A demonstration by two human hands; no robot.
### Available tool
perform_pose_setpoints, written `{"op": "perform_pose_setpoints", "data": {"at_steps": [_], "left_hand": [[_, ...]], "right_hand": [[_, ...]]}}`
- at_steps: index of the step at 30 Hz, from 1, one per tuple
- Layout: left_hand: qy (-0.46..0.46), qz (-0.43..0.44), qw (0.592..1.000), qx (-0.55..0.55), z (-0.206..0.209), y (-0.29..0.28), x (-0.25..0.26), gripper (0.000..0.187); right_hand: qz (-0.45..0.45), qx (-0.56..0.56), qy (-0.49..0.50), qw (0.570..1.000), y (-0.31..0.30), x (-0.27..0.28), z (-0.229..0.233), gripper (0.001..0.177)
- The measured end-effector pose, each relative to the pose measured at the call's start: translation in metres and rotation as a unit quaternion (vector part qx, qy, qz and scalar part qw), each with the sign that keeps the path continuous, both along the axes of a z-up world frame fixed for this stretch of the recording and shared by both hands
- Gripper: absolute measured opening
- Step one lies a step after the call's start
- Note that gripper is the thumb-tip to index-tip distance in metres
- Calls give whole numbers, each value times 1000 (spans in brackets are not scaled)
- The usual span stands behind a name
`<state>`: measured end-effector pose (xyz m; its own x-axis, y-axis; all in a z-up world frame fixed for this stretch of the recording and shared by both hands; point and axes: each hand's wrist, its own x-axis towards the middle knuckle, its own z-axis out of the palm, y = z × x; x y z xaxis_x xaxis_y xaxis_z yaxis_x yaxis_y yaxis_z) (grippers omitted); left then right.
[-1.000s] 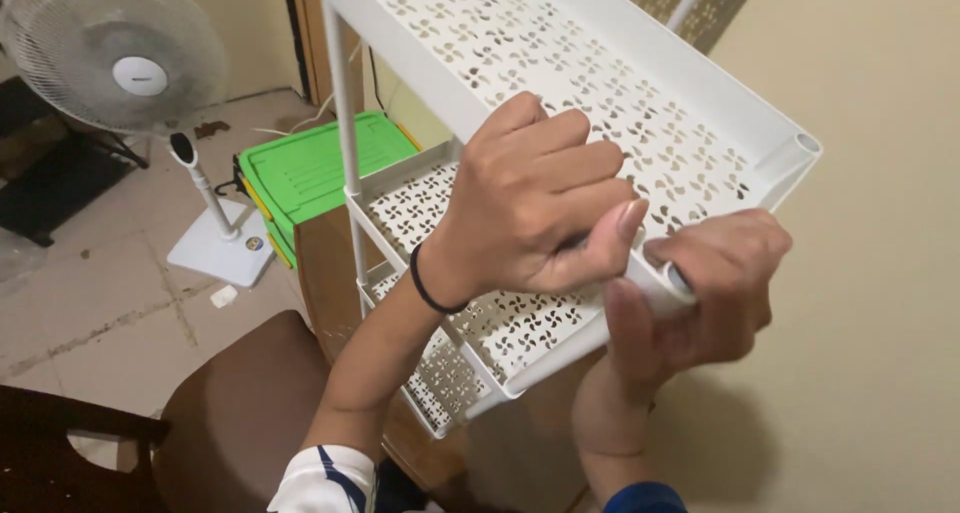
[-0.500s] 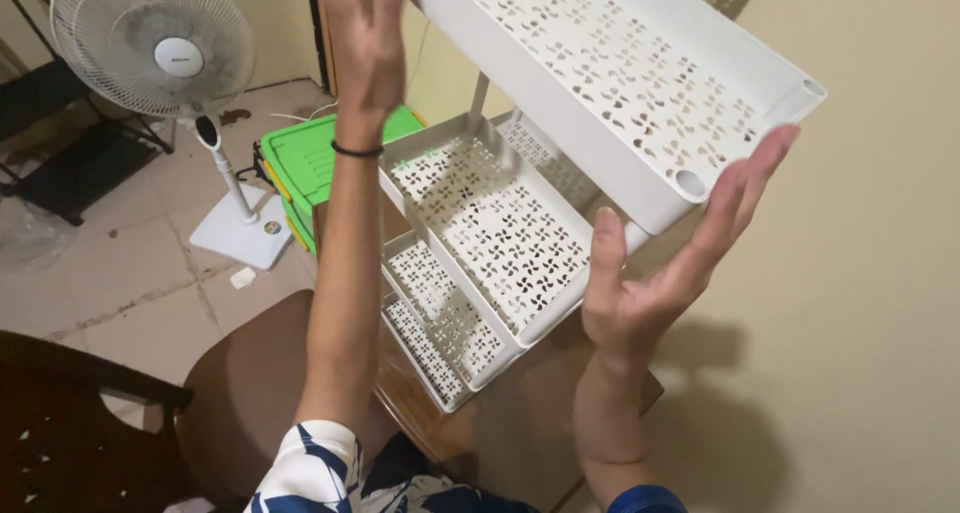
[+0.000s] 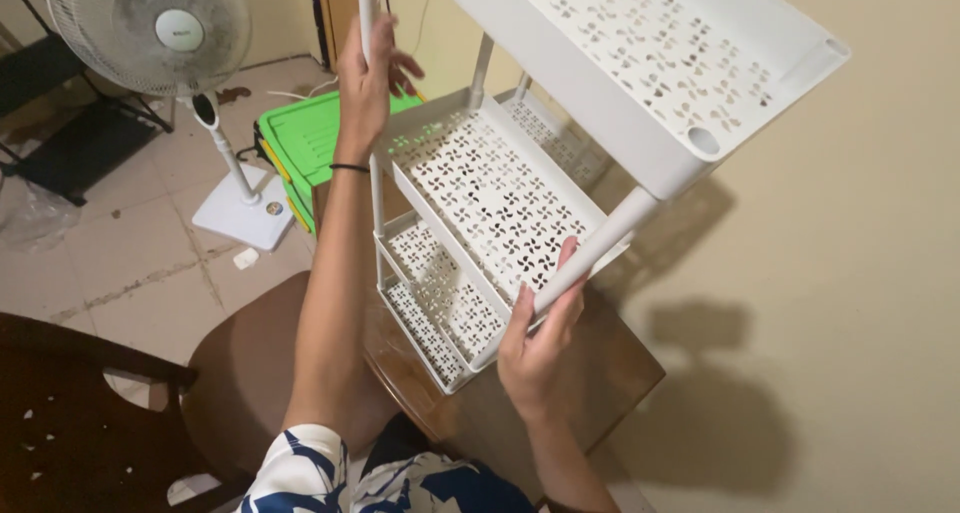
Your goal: The person assembles a white plastic three-tier storage shelf by inserting vertical poles into the basket trays and securing them with small white plastic caps. The person works on a wooden table, attaching each pole and then snapping on the caps to lock the structure in place.
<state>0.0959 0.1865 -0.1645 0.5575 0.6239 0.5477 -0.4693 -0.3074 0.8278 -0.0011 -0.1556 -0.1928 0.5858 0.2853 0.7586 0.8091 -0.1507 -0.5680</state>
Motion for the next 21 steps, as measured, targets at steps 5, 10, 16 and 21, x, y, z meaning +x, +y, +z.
{"op": "perform_pose_setpoints", "data": {"at_steps": [5, 10, 16, 21], "left_hand": [[-9, 0, 1000, 7, -66, 8, 2, 32], [-65, -50, 996, 41, -91, 23, 9, 11], [-65, -48, 996, -31, -91, 7, 0, 13], [-51, 49, 997, 18, -81, -18, -18, 19]], "right_hand": [[-50, -28, 17, 998, -2, -7, -31, 63], [-51, -20, 8, 998, -3, 3, -45, 60], [-13, -23, 30, 999, -13, 16, -53, 55], [-5, 38, 39, 998, -18, 48, -55, 52]]}}
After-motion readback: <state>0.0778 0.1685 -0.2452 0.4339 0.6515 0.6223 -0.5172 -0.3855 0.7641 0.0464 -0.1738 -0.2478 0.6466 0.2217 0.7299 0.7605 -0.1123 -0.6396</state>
